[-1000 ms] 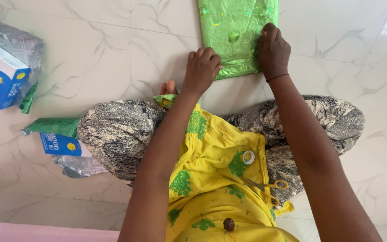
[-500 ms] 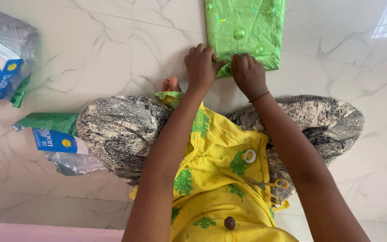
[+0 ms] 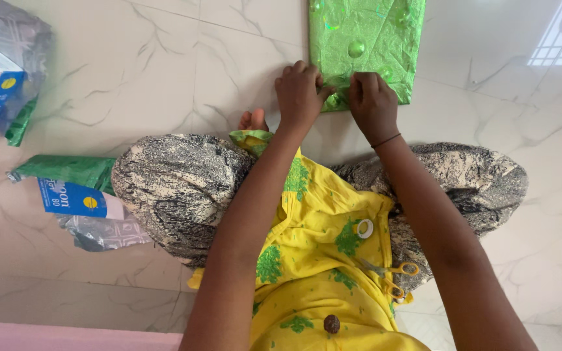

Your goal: The person wraps a rectangular box with green bubble wrap, folding the edges and securing them with clear tape. They use scissors to cut the tape and smooth the wrap over the box.

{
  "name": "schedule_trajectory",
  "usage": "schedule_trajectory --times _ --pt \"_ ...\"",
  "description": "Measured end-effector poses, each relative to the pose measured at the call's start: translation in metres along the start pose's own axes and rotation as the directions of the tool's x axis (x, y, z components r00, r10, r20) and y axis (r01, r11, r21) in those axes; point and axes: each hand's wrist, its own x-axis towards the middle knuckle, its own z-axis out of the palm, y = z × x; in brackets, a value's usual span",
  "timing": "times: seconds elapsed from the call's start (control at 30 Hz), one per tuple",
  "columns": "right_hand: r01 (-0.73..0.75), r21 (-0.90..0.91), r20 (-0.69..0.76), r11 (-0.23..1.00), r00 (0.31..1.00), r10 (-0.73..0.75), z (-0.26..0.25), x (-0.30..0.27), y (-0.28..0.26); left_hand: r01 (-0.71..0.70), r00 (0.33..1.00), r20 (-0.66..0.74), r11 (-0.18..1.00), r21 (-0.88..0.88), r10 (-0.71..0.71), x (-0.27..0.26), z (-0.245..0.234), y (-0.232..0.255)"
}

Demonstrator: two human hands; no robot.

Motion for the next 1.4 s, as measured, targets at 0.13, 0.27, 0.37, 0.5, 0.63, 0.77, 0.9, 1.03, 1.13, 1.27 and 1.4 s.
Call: schedule_trajectory --times 0.13,0.27,0.37,0.5,0.63,0.77,0.9,1.03,1.13,1.27,1.4 --pt "0.097 -0.109 -0.003 0.989 0.995 -0.098 0.003 0.014 0.009 -0.156 0.986 -0.061 0.988 -0.005 0.155 -0.008 -0.004 0.004" --pt "0.088 -0.134 0.005 0.987 0.996 -0.088 0.010 0.029 0.020 -0.296 0.942 -0.149 0.954 0.053 0.301 -0.016 -0.003 0.009" --pt "0.007 -0.051 -0.008 0.999 1.000 -0.007 0.010 0.027 0.018 -0.333 0.929 -0.139 0.938 0.094 0.344 -0.018 0.000 0.006" --pt "-0.040 0.011 0.001 0.999 0.999 0.040 0.004 0.018 0.009 -0.396 0.910 -0.087 0.911 0.119 0.406 -0.014 0.005 -0.002" --pt "-0.132 0.110 -0.039 0.985 0.990 0.137 -0.001 0.018 -0.001 -0.486 0.869 -0.013 0.860 0.156 0.494 -0.012 0.006 -0.007" --pt "-0.189 0.194 -0.024 0.963 0.980 0.197 -0.005 0.024 -0.004 -0.546 0.838 0.063 0.831 0.107 0.542 -0.007 0.003 -0.011" --pt "-0.151 0.157 -0.054 0.976 0.985 0.161 -0.003 0.022 0.001 -0.586 0.810 0.044 0.806 0.079 0.585 -0.006 0.005 -0.013" --pt "-0.112 0.096 -0.073 0.989 0.990 0.119 0.007 0.020 0.005 -0.582 0.813 0.040 0.809 0.081 0.581 -0.007 0.004 -0.014" --pt "-0.079 0.055 -0.109 0.995 0.990 0.084 0.016 0.019 0.008 -0.555 0.832 0.031 0.830 0.049 0.555 -0.007 0.005 -0.014" --pt "-0.067 0.030 -0.097 0.997 0.993 0.070 0.021 0.018 0.012 -0.567 0.823 0.075 0.821 0.060 0.563 -0.008 0.008 -0.014" --pt "-0.025 0.049 -0.076 0.999 0.997 0.028 0.017 0.020 0.014 -0.590 0.808 0.062 0.805 0.065 0.587 -0.008 0.010 -0.015"
